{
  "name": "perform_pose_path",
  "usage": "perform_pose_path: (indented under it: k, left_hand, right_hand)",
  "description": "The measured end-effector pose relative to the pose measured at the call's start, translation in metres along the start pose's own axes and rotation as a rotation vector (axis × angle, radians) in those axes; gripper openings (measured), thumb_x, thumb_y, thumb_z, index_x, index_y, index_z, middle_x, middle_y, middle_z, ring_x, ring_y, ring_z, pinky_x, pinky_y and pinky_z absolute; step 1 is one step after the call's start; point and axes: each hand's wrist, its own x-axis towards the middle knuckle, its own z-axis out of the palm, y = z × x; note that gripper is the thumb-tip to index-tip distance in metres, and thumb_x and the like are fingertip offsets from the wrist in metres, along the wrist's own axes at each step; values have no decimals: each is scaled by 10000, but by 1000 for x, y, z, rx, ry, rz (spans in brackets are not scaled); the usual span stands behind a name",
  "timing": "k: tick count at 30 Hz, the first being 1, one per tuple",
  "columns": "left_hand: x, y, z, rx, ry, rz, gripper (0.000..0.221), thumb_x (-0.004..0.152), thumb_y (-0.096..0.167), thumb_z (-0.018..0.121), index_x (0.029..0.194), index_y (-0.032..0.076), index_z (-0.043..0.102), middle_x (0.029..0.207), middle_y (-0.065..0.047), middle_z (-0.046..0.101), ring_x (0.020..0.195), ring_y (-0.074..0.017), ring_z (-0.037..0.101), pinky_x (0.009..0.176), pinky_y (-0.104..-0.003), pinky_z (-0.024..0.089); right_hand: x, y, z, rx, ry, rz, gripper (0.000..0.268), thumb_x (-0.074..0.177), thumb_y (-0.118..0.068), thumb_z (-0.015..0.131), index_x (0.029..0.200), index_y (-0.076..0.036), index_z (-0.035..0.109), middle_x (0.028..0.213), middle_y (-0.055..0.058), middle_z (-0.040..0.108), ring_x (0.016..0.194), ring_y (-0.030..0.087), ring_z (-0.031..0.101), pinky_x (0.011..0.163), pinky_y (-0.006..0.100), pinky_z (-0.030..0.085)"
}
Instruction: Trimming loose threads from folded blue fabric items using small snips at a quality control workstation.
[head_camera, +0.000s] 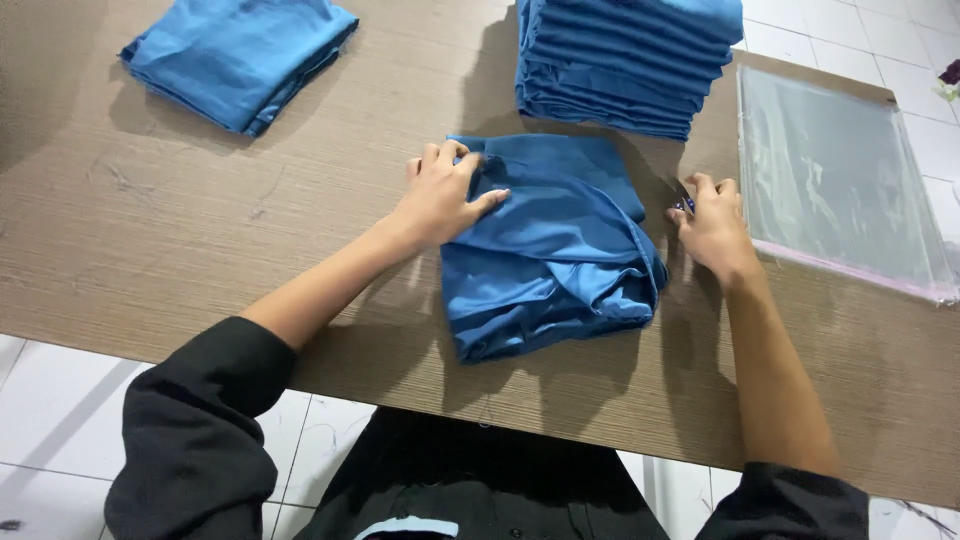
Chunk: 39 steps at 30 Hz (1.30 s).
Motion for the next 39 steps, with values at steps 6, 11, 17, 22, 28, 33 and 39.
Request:
perform_pose_path:
  k: [6,11,17,22,28,33,39]
  left_hand:
    - [12,-11,20,-175,6,-98,416,956,497,705,1199,161,667,1202,-33,522,1198,-311,477,1034,-529,328]
    - [10,-5,13,-270,147,-20,307,864,350,807,1097,203,673,1176,20,543,1170,-263,526,987,-505,403]
    - [0,19,-28,-644,94,215,139,990,164,702,1087,165,603,986,-40,700,1012,-254,714,914,-373,537]
    - [-23,39,-84,-869,-219,261,116,1035,214,632,1096,132,577,887,27,548,840,-90,525,790,-290,439]
    - [-25,42,-134,-1015,-1066,406,501,891,512,654,1109,61,681,1187,-126,775,1108,-214,749,809,-269,587]
    - [-43,61,-75,-640,-366,582,410,993,389,611,1153,20,688,1103,-116,736,985,-232,720,876,-343,584]
    - [-73,53,-12,47,-396,761,868,971,717,452,1622,166,291,1702,-146,217,1517,-457,273,1179,-593,237]
  right_hand:
    - [-6,1,-7,114,24,-50,474,982,-191,742,1377,-31,534,1203,272,545,1168,534,601,963,579,494]
    - [-16,-11,-26,176,141,-96,347,1037,-263,755,1205,12,626,1121,223,562,1095,512,644,923,552,520]
    - [-80,-95,-94,211,-214,-350,647,797,-344,849,1283,-1,594,1105,290,695,1045,512,675,880,573,539]
    - [-81,-82,-104,35,-321,-456,380,937,-233,667,1277,-80,595,1135,137,701,1010,334,699,866,453,580]
    - [-89,-28,-132,65,-486,-610,419,741,-319,832,1153,-305,758,978,-82,793,738,76,756,664,240,661]
    - [-104,-100,-110,249,-352,-387,414,955,-281,613,1325,-96,592,1224,77,621,943,220,676,819,350,613]
    - [-106,-93,-6,-158,-309,-578,822,1022,-564,362,1648,-122,64,1746,88,-44,1593,315,-28,1189,535,100]
